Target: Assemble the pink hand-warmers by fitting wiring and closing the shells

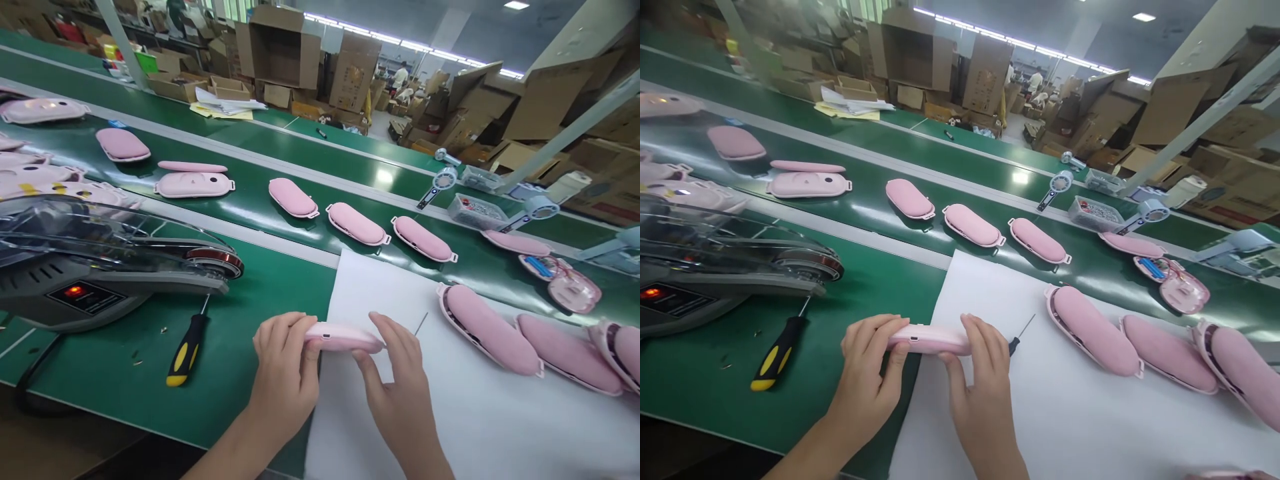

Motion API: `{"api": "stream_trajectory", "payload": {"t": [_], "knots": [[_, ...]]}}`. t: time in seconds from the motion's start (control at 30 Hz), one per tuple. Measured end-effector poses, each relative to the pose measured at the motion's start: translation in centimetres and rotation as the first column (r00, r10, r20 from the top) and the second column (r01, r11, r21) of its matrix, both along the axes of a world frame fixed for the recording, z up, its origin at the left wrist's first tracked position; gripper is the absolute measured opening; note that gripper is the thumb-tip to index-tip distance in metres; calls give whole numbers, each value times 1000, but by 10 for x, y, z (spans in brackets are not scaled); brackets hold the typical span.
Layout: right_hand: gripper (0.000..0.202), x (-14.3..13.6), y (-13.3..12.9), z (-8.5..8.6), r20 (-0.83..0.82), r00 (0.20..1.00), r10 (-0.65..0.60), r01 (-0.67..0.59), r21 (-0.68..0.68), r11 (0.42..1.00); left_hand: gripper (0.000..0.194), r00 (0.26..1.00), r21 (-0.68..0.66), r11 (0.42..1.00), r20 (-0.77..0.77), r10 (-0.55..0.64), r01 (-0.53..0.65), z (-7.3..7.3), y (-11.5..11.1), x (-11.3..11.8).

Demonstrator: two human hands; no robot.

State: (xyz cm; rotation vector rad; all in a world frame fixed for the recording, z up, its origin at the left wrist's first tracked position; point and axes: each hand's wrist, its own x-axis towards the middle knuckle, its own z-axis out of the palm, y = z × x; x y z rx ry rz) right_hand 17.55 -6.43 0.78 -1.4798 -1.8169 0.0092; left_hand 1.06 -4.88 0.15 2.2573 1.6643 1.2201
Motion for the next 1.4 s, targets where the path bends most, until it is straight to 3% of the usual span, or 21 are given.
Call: {"api": "stream_trajectory", "payload": {"t": [0.17,0.37,0.5,0.7,0.93,1.03,1.13,1.23,1.4], "knots": [[23,11,-8,-9,-129,991,-21,9,-98,995,27,1000,2,1000,-28,8,-8,0,-4,2],[19,6,-3,-8,-189,981,50,-44,40,998,26,990,90,995,-130,45,-33,7,-5,12],[21,1,2,-12,-217,973,82,-58,112,992,10,1000,63,998,-22,8,-7,14,-2,26],[29,1,12,-12,-276,959,61,-37,90,995,16,996,62,996,-58,74,-71,19,11,39],[19,18,15,2,-328,936,130,-150,-36,988,8,992,-43,999,-120,-31,26,23,12,22],[23,19,10,-2,-361,927,105,-145,-86,986,16,983,-97,992,-160,-91,76,26,7,10],[23,17,7,-7,-394,918,52,-117,-142,983,25,979,-64,997,-196,-49,38,30,3,6],[22,14,8,-9,-408,912,45,-112,-142,983,28,975,-11,1000,-220,-9,7,34,5,8],[20,11,9,-10,-410,910,59,-106,-92,990,19,966,-45,995,-241,-97,89,38,11,16]]}}
